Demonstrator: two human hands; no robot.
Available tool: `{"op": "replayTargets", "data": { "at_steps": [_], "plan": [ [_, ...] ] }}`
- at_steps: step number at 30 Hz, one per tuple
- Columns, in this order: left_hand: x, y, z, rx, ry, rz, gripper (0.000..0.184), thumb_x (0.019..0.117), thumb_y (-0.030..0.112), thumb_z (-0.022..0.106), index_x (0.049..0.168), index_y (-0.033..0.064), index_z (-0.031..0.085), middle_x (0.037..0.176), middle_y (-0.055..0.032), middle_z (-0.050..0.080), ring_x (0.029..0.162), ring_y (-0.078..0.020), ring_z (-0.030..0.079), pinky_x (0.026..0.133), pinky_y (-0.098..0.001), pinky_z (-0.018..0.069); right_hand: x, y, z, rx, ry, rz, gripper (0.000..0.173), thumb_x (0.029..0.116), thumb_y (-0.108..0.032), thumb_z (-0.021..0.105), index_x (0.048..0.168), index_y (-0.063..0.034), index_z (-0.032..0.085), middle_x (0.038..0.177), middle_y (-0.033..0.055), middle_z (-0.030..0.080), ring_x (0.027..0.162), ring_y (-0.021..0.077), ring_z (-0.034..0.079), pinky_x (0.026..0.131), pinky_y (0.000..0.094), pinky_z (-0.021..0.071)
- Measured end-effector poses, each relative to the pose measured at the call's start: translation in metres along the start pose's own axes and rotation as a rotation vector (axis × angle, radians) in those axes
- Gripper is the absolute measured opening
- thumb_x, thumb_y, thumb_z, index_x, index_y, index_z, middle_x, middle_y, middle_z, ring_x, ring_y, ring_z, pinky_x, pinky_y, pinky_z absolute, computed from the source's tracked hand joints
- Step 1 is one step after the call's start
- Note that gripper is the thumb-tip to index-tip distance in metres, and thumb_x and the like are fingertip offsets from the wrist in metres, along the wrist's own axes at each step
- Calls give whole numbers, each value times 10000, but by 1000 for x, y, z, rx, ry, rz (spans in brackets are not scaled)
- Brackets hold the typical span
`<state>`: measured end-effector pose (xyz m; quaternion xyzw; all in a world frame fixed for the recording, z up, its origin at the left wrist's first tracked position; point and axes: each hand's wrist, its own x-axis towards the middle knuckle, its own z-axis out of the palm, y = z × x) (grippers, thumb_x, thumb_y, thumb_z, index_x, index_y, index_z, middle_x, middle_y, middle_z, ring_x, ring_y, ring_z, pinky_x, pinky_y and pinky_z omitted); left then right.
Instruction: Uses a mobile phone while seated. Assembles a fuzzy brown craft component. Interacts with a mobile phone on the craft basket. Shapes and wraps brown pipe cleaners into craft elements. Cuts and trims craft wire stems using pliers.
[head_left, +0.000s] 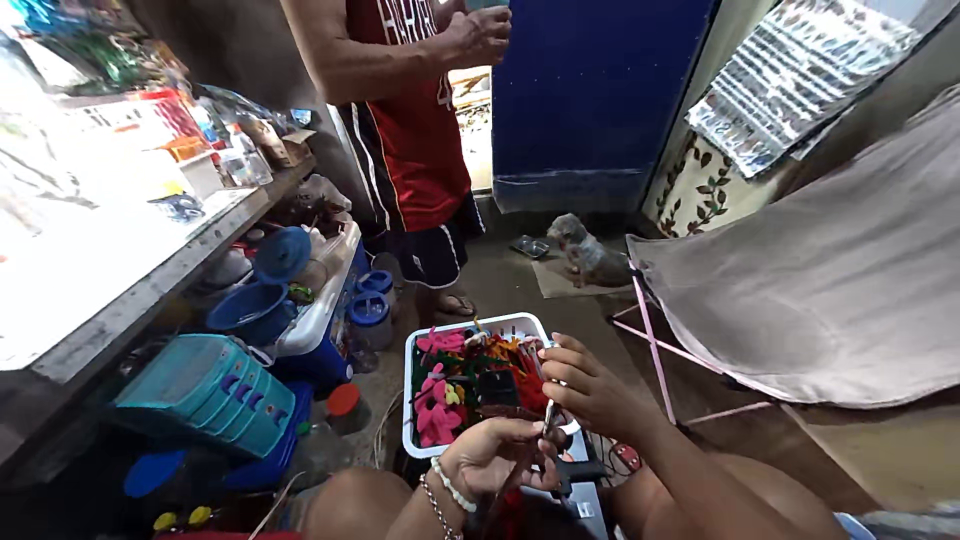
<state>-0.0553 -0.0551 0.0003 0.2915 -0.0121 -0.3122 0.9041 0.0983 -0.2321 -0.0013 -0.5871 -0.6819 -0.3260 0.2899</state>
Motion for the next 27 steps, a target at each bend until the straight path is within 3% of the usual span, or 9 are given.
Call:
{"op": "replayTargets", "data": {
  "at_steps": [4,6,8,10,12,17,24,27],
  "plan": [
    [-5,6,17,236,284,203,216,1032,198,506,1039,93,694,854,6,706,786,-94,689,794,-272,589,-3,0,-4,-105,33,110,127,1083,-199,482,1193,-178,542,1250,80,578,1368,265,487,1235,506,276],
    [-6,11,28,292,454,361,184,1035,134,509,1056,53,673,840,-14,695,764,-111,686,766,-287,597,0,-5,-1,-8,81,297,190,1096,-269,466,1148,-118,569,1166,122,629,1283,276,567,1197,487,359],
    [-6,14,31,318,553,503,160,1037,93,518,1114,22,640,868,-31,689,774,-117,684,772,-291,600,5,-13,2,210,135,566,325,1110,-276,438,1096,0,609,1059,137,663,1083,178,641,1004,341,512],
    [-6,13,32,348,629,610,158,1043,61,528,1161,5,618,939,-35,695,820,-114,688,804,-288,602,10,-25,3,418,137,811,349,1086,-270,470,1066,34,640,968,71,670,893,56,646,825,240,554],
    [-4,11,30,422,645,681,166,1033,51,538,1176,7,611,1004,-30,680,869,-105,678,834,-283,596,16,-36,1,612,122,940,242,1048,-226,560,1067,-4,655,969,-4,673,866,-7,639,811,202,557],
    [2,-1,17,588,631,759,160,1008,92,602,1151,29,632,1020,-20,681,898,-97,670,836,-280,589,20,-56,8,861,161,981,184,989,-199,672,1078,-39,691,992,-36,706,884,0,656,807,207,570],
    [13,0,1,990,695,878,124,955,96,676,1058,32,704,1021,-17,680,909,-61,654,828,-237,568,22,-53,4,742,109,1131,159,935,-183,683,1049,-76,713,935,-31,708,809,17,653,740,225,563],
    [13,1,1,996,715,807,117,946,116,696,1035,43,712,944,8,707,860,-49,673,821,-251,580,18,-52,4,752,95,1169,161,927,-204,675,1038,-91,706,921,-34,694,804,20,641,729,236,550]
  ]
}}
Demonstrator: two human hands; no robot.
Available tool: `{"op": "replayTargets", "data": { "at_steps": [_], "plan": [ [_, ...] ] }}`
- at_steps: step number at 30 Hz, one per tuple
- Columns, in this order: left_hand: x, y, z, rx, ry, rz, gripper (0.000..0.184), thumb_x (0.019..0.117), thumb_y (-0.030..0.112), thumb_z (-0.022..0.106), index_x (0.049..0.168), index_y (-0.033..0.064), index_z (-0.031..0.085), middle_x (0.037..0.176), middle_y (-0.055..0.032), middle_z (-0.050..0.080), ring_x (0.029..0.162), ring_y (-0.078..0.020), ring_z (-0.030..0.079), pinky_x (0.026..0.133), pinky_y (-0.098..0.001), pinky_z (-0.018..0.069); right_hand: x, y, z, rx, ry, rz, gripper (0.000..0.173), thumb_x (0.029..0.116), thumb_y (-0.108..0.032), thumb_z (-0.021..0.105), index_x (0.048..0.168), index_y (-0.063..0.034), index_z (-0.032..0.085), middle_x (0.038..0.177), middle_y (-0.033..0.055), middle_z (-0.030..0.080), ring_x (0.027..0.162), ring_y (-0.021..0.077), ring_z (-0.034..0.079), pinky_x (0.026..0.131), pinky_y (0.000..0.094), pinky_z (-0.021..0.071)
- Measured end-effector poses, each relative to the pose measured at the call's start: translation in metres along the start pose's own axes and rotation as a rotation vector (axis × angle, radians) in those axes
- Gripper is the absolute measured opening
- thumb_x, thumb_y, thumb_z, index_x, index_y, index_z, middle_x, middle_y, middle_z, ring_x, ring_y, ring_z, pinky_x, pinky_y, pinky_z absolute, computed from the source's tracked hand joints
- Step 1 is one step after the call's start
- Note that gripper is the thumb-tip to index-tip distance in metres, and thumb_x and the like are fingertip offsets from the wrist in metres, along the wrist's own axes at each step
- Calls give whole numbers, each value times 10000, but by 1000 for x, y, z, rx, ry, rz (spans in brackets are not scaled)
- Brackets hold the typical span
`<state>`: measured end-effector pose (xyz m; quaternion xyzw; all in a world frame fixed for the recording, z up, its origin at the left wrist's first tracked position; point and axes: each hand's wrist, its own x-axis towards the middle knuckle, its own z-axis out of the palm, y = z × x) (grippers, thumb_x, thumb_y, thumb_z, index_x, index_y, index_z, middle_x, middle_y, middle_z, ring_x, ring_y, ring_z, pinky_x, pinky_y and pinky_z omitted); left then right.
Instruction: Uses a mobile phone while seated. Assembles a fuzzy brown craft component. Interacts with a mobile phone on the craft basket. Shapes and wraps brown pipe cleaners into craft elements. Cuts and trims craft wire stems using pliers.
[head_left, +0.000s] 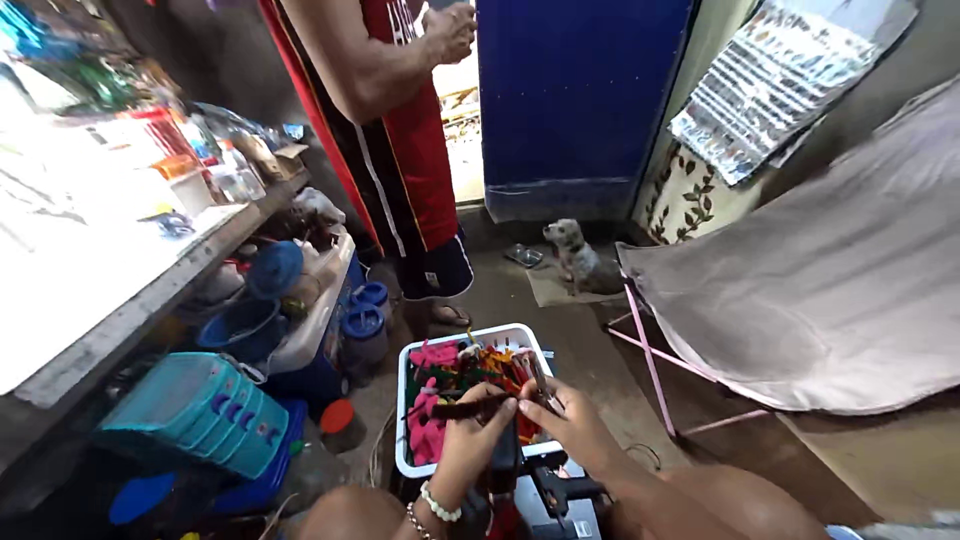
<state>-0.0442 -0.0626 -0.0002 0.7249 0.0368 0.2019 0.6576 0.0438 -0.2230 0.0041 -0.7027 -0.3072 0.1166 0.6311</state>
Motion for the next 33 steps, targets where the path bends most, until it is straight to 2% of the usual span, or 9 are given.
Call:
{"op": "replayTargets", "data": {
  "at_steps": [3,6,11,16,20,25,28,31,33],
  "plan": [
    [0,3,-2,-40,-16,-21,171,941,141,704,1078,39,713,989,-4,717,896,-65,678,845,-267,582,0,-2,-1,48,-33,10,156,926,-189,659,1043,-91,694,909,-38,681,809,24,637,733,242,546],
    [-1,5,-1,-198,-31,-32,160,936,95,692,1086,40,693,1008,-19,711,858,-76,660,773,-249,566,-4,-4,-1,71,-44,4,169,927,-196,660,1051,-87,695,926,-33,685,846,33,645,762,252,551],
    [-2,8,-2,-241,-25,-79,158,925,88,682,1077,49,699,1015,-29,711,920,-101,669,829,-275,567,-5,-6,0,-81,-2,-114,173,917,-204,649,1011,-71,707,935,7,682,838,48,630,743,257,533],
    [-4,0,11,-139,146,161,143,893,-8,704,1036,-8,712,970,-52,733,873,-94,695,804,-252,590,-7,-4,8,-195,131,-170,196,920,-197,652,1025,-51,729,984,57,716,883,94,666,792,284,559],
    [-6,-7,22,-158,215,212,134,885,-28,714,1018,-15,718,966,-58,741,883,-95,707,829,-250,596,-4,-4,5,-77,104,-27,221,943,-289,684,1046,-98,724,957,-16,712,865,38,660,781,248,553],
    [-2,-9,13,-481,0,102,299,969,316,688,1127,65,726,1124,-75,725,1052,-165,684,961,-344,556,1,-5,-4,-67,114,-105,179,988,-202,628,1061,-58,705,972,10,706,885,49,662,814,266,563],
    [5,1,1,-544,70,147,474,1007,503,486,1130,121,738,1140,-83,744,1071,-203,703,946,-374,569,5,-16,-16,-78,119,-117,230,1021,-215,592,1104,-20,683,1002,34,692,913,37,648,836,252,557],
    [17,4,-22,-337,352,294,479,1088,343,252,1042,162,693,1008,20,741,969,-107,691,893,-294,559,8,-26,-26,-103,119,-75,246,1035,-227,584,1095,-10,682,977,24,676,891,8,624,829,221,534],
    [15,2,-35,-129,346,312,324,1080,263,396,1082,146,698,1075,31,734,1043,-110,678,956,-322,545,7,-22,-30,-122,99,-39,178,1017,-184,617,1065,-27,685,940,14,673,858,11,626,808,227,539]
  ]
}}
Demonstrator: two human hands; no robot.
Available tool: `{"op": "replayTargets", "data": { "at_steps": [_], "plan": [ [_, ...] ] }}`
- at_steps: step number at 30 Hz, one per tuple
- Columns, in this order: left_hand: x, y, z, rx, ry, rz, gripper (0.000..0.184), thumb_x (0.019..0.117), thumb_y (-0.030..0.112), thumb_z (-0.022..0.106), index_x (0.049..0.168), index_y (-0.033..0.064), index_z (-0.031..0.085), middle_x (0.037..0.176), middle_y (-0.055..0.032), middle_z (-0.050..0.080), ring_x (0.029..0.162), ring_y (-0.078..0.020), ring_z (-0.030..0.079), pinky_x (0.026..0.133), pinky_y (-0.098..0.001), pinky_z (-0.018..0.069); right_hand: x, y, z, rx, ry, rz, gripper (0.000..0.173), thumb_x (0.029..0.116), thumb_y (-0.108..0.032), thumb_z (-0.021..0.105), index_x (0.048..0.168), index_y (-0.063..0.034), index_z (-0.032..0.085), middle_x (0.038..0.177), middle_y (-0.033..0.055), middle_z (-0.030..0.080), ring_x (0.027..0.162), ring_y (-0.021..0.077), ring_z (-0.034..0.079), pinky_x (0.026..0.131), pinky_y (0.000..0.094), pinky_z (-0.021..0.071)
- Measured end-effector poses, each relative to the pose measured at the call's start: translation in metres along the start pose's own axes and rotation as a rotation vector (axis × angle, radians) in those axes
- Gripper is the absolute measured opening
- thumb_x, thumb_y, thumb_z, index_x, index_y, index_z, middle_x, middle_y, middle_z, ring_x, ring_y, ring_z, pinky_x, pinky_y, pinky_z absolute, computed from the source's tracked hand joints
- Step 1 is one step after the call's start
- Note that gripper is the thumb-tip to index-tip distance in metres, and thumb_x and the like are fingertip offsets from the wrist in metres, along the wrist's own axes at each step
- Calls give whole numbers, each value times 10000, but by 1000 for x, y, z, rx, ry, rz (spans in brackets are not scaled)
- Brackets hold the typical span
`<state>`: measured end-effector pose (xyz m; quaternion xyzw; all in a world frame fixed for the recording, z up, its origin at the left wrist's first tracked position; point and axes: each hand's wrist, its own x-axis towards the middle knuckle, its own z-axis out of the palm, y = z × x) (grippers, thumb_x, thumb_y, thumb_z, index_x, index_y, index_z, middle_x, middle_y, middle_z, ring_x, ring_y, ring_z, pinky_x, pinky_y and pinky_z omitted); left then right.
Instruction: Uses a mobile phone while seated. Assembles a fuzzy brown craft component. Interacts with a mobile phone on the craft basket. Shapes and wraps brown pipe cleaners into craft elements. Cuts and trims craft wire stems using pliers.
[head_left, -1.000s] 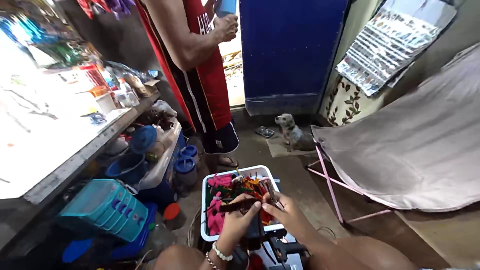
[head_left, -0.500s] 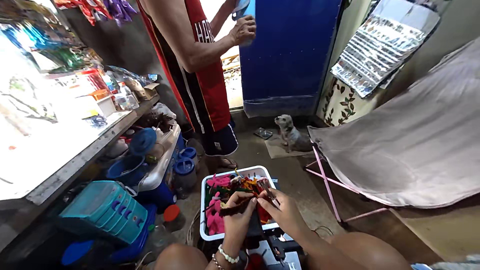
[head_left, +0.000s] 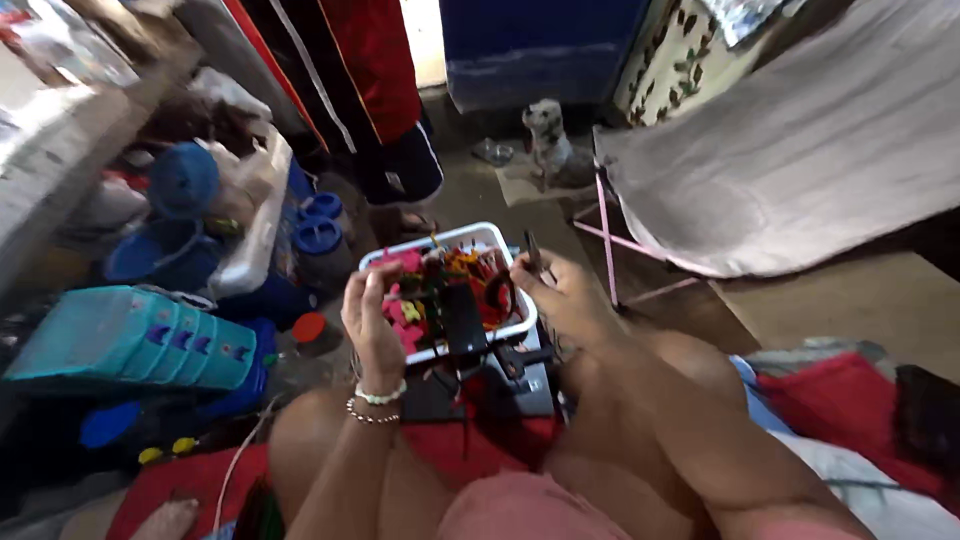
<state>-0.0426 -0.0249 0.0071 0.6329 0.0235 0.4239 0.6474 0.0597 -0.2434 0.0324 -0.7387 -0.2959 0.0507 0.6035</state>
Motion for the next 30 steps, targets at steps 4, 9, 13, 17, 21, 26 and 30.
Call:
{"op": "replayTargets", "data": {
  "at_steps": [4,9,13,17,21,26,30],
  "plan": [
    [-11,3,11,267,-397,9,297,1022,264,615,1190,28,680,1148,-60,716,1051,-149,686,936,-366,575,-1,9,1,-17,-75,-15,108,992,-157,657,1040,-65,686,916,-4,677,823,24,638,768,234,555],
    [-28,-3,30,300,-432,-41,156,960,125,704,1060,8,726,975,-27,746,894,-68,710,847,-275,609,-5,14,10,-7,-152,-6,98,989,-163,658,1021,-79,696,944,-3,678,839,26,635,769,227,546],
    [-30,0,29,237,-379,-214,106,960,118,682,1028,43,714,915,-3,731,828,-83,705,778,-272,611,-7,16,12,0,-153,-26,109,993,-145,646,1059,-84,707,978,0,692,855,42,654,773,241,567],
    [-29,-1,24,263,-275,-173,113,960,114,683,1048,48,706,917,-2,726,813,-88,701,745,-271,610,-9,14,8,-311,-66,-158,266,1036,-314,578,1044,-79,701,943,25,673,853,93,636,751,280,546],
    [-27,-1,19,422,-202,18,141,950,131,704,1033,19,717,955,-11,735,866,-70,711,806,-268,616,-14,10,13,-673,-36,-300,397,1049,-370,506,987,-27,698,878,108,669,888,292,634,782,464,508],
    [-30,-2,21,481,-165,116,131,930,119,722,1005,11,728,952,-19,743,872,-58,711,817,-252,608,-22,9,27,-764,-50,-301,354,1037,-340,519,921,-47,682,815,99,632,832,303,622,711,453,492],
    [-32,-3,25,510,-151,161,121,906,98,741,990,12,732,934,-15,741,872,-51,708,816,-237,602,-23,9,28,-781,-37,-305,361,1041,-346,518,917,-47,677,806,94,624,828,301,618,708,447,485]
  ]
}}
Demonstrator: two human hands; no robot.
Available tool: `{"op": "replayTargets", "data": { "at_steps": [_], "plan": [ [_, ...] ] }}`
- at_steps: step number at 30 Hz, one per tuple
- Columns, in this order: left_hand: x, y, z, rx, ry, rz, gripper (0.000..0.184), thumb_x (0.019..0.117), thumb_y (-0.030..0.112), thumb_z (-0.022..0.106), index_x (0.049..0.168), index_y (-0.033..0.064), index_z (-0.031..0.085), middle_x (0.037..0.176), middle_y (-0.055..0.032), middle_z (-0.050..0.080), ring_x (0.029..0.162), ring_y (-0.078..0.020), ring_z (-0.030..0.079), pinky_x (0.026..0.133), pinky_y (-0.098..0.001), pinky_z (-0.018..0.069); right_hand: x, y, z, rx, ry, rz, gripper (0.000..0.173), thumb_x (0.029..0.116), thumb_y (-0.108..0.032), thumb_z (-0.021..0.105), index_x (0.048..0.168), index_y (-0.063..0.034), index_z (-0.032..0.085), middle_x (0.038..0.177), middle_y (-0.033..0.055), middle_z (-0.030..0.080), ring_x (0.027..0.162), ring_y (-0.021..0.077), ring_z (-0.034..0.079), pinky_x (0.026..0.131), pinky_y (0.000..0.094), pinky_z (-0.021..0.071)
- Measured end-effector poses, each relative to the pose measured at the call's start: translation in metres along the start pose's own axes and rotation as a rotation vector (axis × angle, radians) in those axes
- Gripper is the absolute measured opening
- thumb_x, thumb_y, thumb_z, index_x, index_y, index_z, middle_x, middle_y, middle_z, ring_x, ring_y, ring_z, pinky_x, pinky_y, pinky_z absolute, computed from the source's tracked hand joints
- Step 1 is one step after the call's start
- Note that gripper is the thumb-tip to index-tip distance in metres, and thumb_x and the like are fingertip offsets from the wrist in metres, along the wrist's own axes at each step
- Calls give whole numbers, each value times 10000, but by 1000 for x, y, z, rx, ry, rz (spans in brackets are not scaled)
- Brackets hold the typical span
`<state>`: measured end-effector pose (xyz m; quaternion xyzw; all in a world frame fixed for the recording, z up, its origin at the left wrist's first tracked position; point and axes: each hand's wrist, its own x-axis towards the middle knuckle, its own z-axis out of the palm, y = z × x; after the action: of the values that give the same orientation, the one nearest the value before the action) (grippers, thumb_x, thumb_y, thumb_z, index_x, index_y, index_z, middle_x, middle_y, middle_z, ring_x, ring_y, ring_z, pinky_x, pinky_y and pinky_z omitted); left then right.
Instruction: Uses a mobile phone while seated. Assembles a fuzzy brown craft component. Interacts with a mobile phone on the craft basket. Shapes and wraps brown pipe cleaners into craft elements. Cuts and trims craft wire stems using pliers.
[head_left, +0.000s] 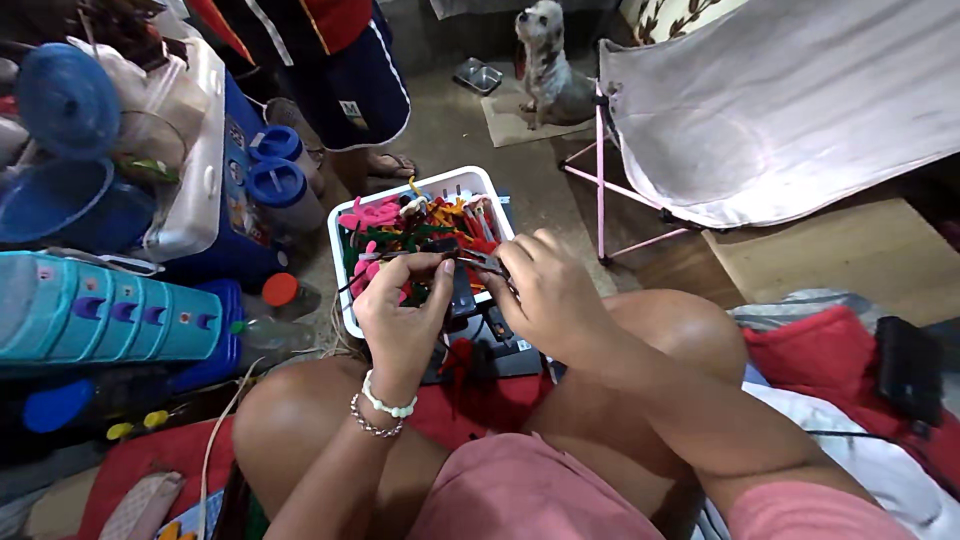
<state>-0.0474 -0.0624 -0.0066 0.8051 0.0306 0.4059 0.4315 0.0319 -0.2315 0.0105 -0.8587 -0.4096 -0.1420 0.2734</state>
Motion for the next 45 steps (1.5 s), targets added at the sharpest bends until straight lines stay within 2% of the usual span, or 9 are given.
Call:
{"op": "replayTargets", "data": {
  "at_steps": [4,9,21,28,37,40,45],
  "plan": [
    [-1,0,1,21,3,10,108,893,92,746,966,14,732,912,-17,737,851,-47,703,807,-232,599,0,-1,0,-43,31,-1,359,1041,-338,527,911,-40,679,797,99,623,810,305,615,691,445,477],
    [-2,0,4,45,-6,26,110,892,105,750,963,22,732,907,-11,735,848,-41,701,801,-228,597,-1,-3,-2,-130,62,-8,277,1006,-263,567,896,-33,674,798,118,622,814,326,626,693,461,478],
    [-4,0,5,110,11,99,115,893,123,760,946,22,743,893,-28,732,856,-51,692,793,-222,580,-3,-7,-3,-152,34,12,282,1003,-265,565,896,-31,682,787,116,621,810,330,629,693,462,482],
    [-5,-1,6,175,-3,132,87,894,148,748,930,68,746,873,-2,724,838,-72,667,814,-299,530,-3,-6,-4,-144,10,22,315,1018,-300,553,918,-35,692,816,117,631,845,334,631,726,473,490],
    [-4,0,5,334,-91,157,152,966,203,688,996,67,748,950,-52,737,885,-131,679,816,-344,526,-2,-7,-4,-220,2,9,169,961,-195,634,937,-40,696,847,120,641,884,331,635,788,492,479],
    [-4,2,4,343,-105,155,161,981,175,648,1002,51,749,947,-75,722,907,-151,672,820,-320,535,-2,-8,-4,-204,-3,9,197,972,-222,633,931,-40,697,868,120,655,901,328,644,801,497,483],
    [-6,3,5,337,-101,153,147,968,153,654,984,44,751,939,-80,715,917,-162,667,821,-308,532,-2,-7,-4,-181,-53,24,209,976,-230,617,927,-40,690,849,114,642,882,326,631,781,487,472]
  ]
}}
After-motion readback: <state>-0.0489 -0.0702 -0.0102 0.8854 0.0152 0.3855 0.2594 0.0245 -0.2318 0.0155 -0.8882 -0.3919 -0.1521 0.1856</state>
